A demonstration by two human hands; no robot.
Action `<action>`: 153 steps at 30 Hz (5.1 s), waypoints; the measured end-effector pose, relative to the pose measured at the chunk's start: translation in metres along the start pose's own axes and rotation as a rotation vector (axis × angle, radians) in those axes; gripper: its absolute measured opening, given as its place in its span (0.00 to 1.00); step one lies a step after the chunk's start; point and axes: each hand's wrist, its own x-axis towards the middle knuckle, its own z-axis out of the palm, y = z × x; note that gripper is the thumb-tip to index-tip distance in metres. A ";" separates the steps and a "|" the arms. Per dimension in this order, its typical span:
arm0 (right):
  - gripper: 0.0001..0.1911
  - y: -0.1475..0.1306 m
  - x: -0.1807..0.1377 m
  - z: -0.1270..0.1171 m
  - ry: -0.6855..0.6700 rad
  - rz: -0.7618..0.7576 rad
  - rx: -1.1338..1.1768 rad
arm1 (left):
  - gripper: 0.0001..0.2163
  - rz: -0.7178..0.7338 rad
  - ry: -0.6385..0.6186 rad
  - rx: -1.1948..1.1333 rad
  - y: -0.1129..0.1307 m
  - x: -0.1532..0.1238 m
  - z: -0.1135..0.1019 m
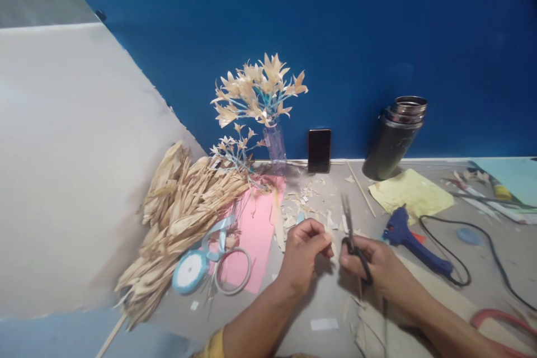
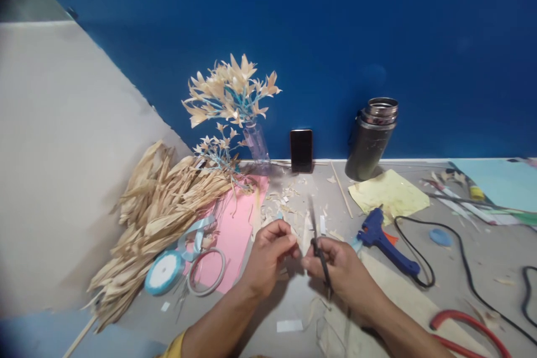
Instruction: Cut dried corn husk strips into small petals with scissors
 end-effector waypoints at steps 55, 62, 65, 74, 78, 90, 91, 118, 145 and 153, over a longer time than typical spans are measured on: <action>0.16 -0.001 0.007 -0.011 0.116 -0.187 0.514 | 0.12 -0.172 -0.156 -0.351 -0.014 0.004 0.023; 0.17 -0.002 0.006 0.000 0.099 -0.105 0.483 | 0.15 -0.299 -0.198 -0.434 -0.024 0.003 0.021; 0.18 -0.001 0.005 -0.002 0.017 -0.101 0.566 | 0.15 -0.329 -0.214 -0.444 -0.018 0.002 0.018; 0.18 -0.018 0.012 -0.039 0.417 -0.190 0.527 | 0.07 0.071 0.005 0.507 0.026 0.077 0.033; 0.19 -0.020 0.018 -0.050 0.433 -0.188 0.550 | 0.06 0.037 0.028 0.655 0.008 0.150 0.061; 0.17 -0.020 0.020 -0.068 0.482 -0.168 0.334 | 0.05 0.195 0.106 1.073 0.035 0.176 0.046; 0.16 -0.020 0.019 -0.067 0.497 -0.172 0.316 | 0.06 0.214 0.115 1.083 0.043 0.166 0.037; 0.17 -0.012 0.018 -0.052 0.441 -0.075 0.076 | 0.09 0.183 -0.051 1.397 -0.035 0.016 0.004; 0.03 -0.001 0.001 -0.018 0.353 -0.309 -0.382 | 0.08 -0.337 -0.214 0.495 -0.017 0.013 0.014; 0.01 -0.009 -0.012 -0.021 0.433 -0.474 -0.523 | 0.09 -0.346 -0.252 0.487 -0.013 0.008 0.001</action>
